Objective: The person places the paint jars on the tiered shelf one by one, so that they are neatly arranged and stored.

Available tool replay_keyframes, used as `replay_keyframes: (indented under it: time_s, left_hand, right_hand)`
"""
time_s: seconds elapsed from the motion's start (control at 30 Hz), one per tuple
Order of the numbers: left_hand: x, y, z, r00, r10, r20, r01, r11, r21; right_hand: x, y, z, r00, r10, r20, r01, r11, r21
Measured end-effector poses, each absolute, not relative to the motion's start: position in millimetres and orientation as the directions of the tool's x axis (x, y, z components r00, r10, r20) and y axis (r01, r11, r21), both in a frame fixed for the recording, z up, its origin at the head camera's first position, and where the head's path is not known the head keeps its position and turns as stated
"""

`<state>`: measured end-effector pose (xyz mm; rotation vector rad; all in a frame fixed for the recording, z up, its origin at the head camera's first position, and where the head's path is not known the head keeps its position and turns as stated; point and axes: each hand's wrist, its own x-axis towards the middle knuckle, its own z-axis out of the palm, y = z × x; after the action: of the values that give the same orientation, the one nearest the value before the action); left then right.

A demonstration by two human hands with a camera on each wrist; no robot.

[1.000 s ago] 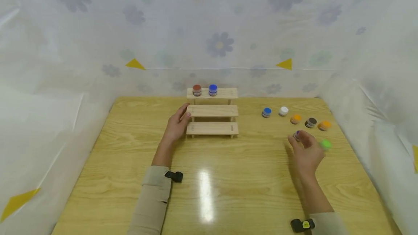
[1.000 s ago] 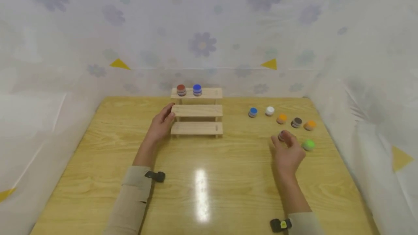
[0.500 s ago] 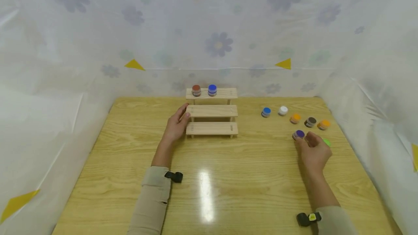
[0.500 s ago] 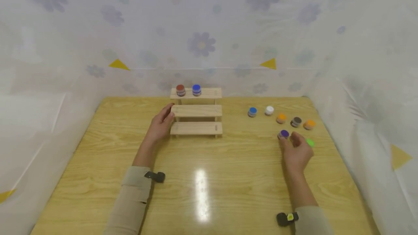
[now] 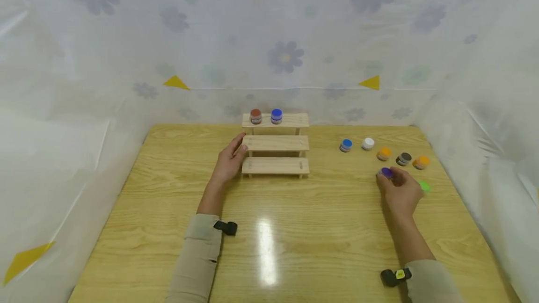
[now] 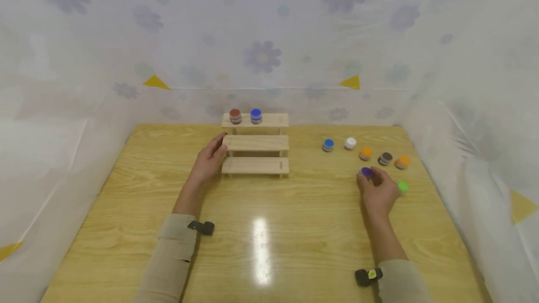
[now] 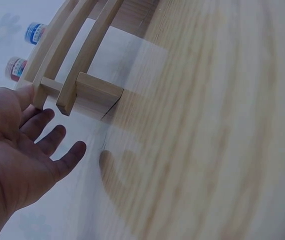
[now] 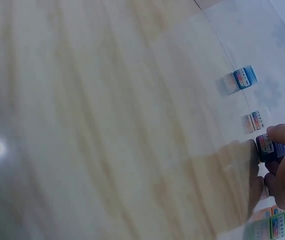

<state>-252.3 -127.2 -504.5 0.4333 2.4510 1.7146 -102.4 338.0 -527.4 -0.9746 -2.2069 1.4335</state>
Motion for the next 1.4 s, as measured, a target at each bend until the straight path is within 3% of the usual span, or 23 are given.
replay_keyframes:
  time_s: [0.27, 0.73, 1.4]
  left_hand:
    - [-253.4, -126.3, -505.0, -0.954, 0.292, 0.073, 0.170, 0.323, 0.931]
    - [-253.0, -127.0, -504.4, -0.955, 0.282, 0.089, 0.186, 0.337, 0.923]
    - [-252.1, -120.3, -504.3, -0.959, 0.267, 0.091, 0.175, 0.313, 0.933]
  right_hand:
    - [-108.2, 316.7, -521.8, -0.769, 0.638, 0.044, 0.259, 0.375, -0.890]
    - [-130.6, 248.5, -503.7, -0.881, 0.399, 0.254, -0.023, 0.501, -0.865]
    - [-212.2, 194.3, -436.0, -0.891, 0.176, 0.418, -0.258, 0.561, -0.786]
